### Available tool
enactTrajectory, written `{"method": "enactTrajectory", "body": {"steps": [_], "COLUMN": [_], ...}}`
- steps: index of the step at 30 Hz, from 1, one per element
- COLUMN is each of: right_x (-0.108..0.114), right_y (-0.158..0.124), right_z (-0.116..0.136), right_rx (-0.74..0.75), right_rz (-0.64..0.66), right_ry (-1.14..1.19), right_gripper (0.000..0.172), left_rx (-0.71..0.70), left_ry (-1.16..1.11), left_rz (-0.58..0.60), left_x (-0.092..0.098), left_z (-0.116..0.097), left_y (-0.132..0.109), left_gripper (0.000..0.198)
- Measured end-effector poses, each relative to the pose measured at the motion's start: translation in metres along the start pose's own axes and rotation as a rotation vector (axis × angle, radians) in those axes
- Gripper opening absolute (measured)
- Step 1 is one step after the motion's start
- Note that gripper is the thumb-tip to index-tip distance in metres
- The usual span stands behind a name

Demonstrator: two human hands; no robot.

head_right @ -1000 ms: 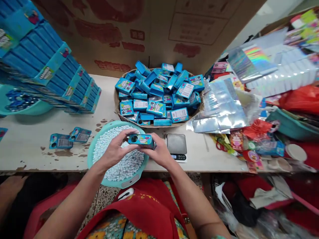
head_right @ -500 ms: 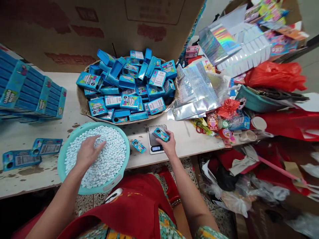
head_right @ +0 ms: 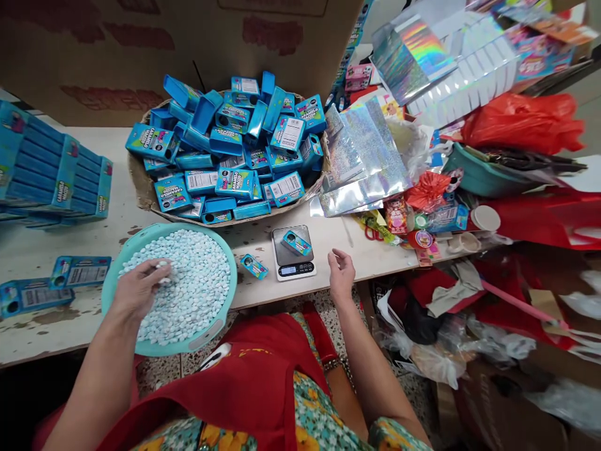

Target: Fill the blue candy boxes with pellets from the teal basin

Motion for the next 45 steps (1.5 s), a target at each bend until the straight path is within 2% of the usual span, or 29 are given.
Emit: {"method": "enactTrajectory", "body": {"steps": [3,6,8,11,13,15,18,20,23,26,29,30,32,33,35,37,39,40,41,42,44,45], "right_x": [-0.001,-0.005,-0.008,-0.010,-0.013,-0.017,-0.031,-0.045,-0.068,-0.081,-0.080,-0.081,-0.088,-0.096,-0.123,-0.153,-0.174,-0.179,-0.181,-0.179,-0.173,-0.170], "right_y": [0.001,0.002,0.002,0.002,0.002,0.001,-0.002,-0.006,-0.013,-0.016,-0.016,-0.019,-0.031,-0.042,-0.073,-0.109,-0.134,-0.138,-0.136,-0.130,-0.118,-0.114], "right_z": [-0.003,-0.003,-0.001,0.002,0.006,0.013,0.029,0.041,0.058,0.063,0.073,0.084,0.118,0.139,0.183,0.217,0.234,0.235,0.231,0.221,0.191,0.173], "right_rx": [-0.030,-0.051,-0.060,-0.063,-0.048,-0.014,0.055,0.114,0.230,0.251,0.217,0.240,0.357,0.443,0.628,0.765,0.796,0.775,0.736,0.693,0.650,0.650], "right_rz": [0.005,0.032,0.051,0.068,0.084,0.115,0.185,0.241,0.318,0.299,0.228,0.223,0.266,0.324,0.516,0.748,0.867,0.850,0.787,0.697,0.556,0.526], "right_ry": [0.021,0.042,0.052,0.060,0.061,0.063,0.066,0.056,-0.043,-0.161,-0.207,-0.214,-0.219,-0.220,-0.204,-0.159,-0.074,-0.028,0.003,0.010,-0.082,-0.169], "right_gripper": [0.045,0.044,0.044,0.043,0.042,0.043,0.044,0.047,0.056,0.058,0.051,0.049,0.047,0.045,0.043,0.042,0.043,0.045,0.048,0.051,0.057,0.058], "left_rx": [0.124,0.227,0.209,0.200,0.262,0.274,0.080,-0.126,-0.400,-0.485,-0.504,-0.521,-0.590,-0.640,-0.753,-0.819,-0.800,-0.767,-0.727,-0.690,-0.622,-0.587], "left_ry": [-0.448,-0.644,-0.737,-0.787,-0.717,-0.620,-0.327,0.063,0.648,0.917,0.985,0.986,0.933,0.874,0.720,0.589,0.506,0.478,0.457,0.443,0.449,0.471], "left_rz": [0.054,0.118,0.141,0.076,0.029,0.035,-0.006,-0.052,-0.035,-0.050,-0.071,-0.072,-0.040,0.005,0.174,0.375,0.480,0.469,0.406,0.289,-0.042,-0.225], "left_x": [-0.005,-0.016,-0.021,-0.022,-0.024,-0.029,-0.030,-0.030,-0.042,-0.044,-0.039,-0.039,-0.045,-0.051,-0.069,-0.087,-0.092,-0.086,-0.074,-0.055,-0.001,0.029], "left_z": [0.000,-0.004,-0.011,-0.014,-0.007,-0.004,-0.010,-0.021,-0.032,-0.031,-0.031,-0.034,-0.046,-0.055,-0.075,-0.094,-0.109,-0.114,-0.119,-0.124,-0.132,-0.133], "left_y": [-0.009,-0.012,-0.010,-0.006,-0.006,-0.007,-0.010,-0.013,-0.017,-0.019,-0.024,-0.028,-0.040,-0.047,-0.063,-0.079,-0.085,-0.084,-0.078,-0.070,-0.050,-0.038], "left_gripper": [0.032,0.023,0.023,0.023,0.016,0.011,0.017,0.020,0.025,0.032,0.029,0.030,0.046,0.056,0.068,0.063,0.050,0.044,0.041,0.042,0.046,0.047]}}
Point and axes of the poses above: each hand's wrist, its own y-axis towards the middle knuckle, its own x-axis out of the back of the hand, z = x × y, the point moved 7 cm from there along y, towards the middle knuckle, and after that the axes turned 8 degrees about -y, right-handed, at the moved point
